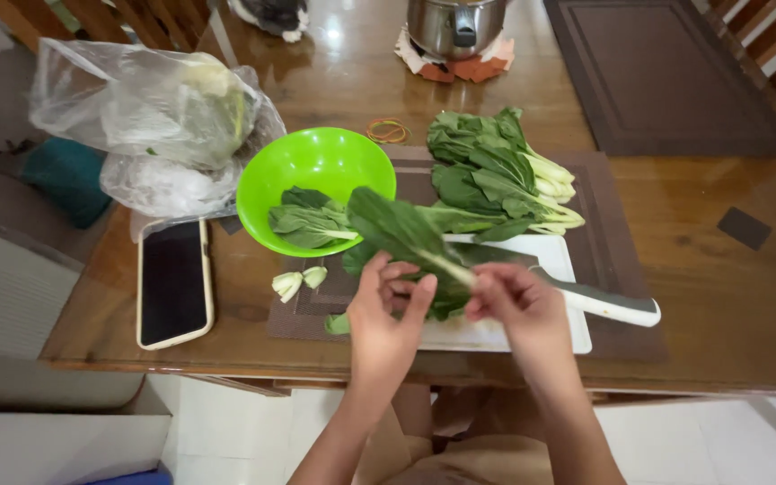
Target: Cleaning and preparing green leafy vegetables on a cutting board at a dining table.
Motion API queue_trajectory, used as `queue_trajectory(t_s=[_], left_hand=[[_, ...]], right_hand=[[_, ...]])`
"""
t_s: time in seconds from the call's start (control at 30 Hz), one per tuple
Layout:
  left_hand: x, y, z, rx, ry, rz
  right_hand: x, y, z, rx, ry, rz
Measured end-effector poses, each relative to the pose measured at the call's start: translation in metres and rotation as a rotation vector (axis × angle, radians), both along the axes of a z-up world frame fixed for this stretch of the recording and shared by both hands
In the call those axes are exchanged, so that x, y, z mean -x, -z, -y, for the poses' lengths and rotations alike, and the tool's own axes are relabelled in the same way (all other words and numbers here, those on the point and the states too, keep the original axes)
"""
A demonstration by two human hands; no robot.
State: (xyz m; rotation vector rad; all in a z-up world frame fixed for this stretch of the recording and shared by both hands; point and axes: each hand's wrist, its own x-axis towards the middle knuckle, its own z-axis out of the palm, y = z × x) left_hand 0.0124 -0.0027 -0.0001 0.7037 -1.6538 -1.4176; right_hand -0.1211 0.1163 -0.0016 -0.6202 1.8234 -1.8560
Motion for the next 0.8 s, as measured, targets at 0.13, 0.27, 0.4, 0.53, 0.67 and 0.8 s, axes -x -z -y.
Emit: queue_trajectory(t_s=[0.13, 0.27, 0.4, 0.53, 0.67, 0.8], left_hand=[[-0.003, 0.001, 0.019, -0.084, -0.040, -0.098], [-0.029, -0.024, 0.032, 0.034, -0.154, 0.009], [-0.054, -0.026, 0.046, 0.230, -0.324, 0.129], [-0.071, -0.027, 0.053, 0.365, -0.336, 0.164], [-0.084, -0.033, 0.053, 0.489, -0.231, 0.171], [-0.085, -0.039, 0.047, 0.659, 0.053, 0.265]], right_hand=[[-0.011, -0.009, 0.008, -0.117, -0.202, -0.047], [-0.020, -0.029, 0.040, -0.204, -0.172, -0.222], [-0.028, -0.040, 0.095, -0.148, -0.072, -0.593], [-0.021, -0.020, 0.142, -0.006, -0.024, -0.940], [-0.023, -0.035, 0.127, -0.010, 0.059, -1.160], [-0.023, -0.055, 0.082, -0.224, 0.002, -0.943]])
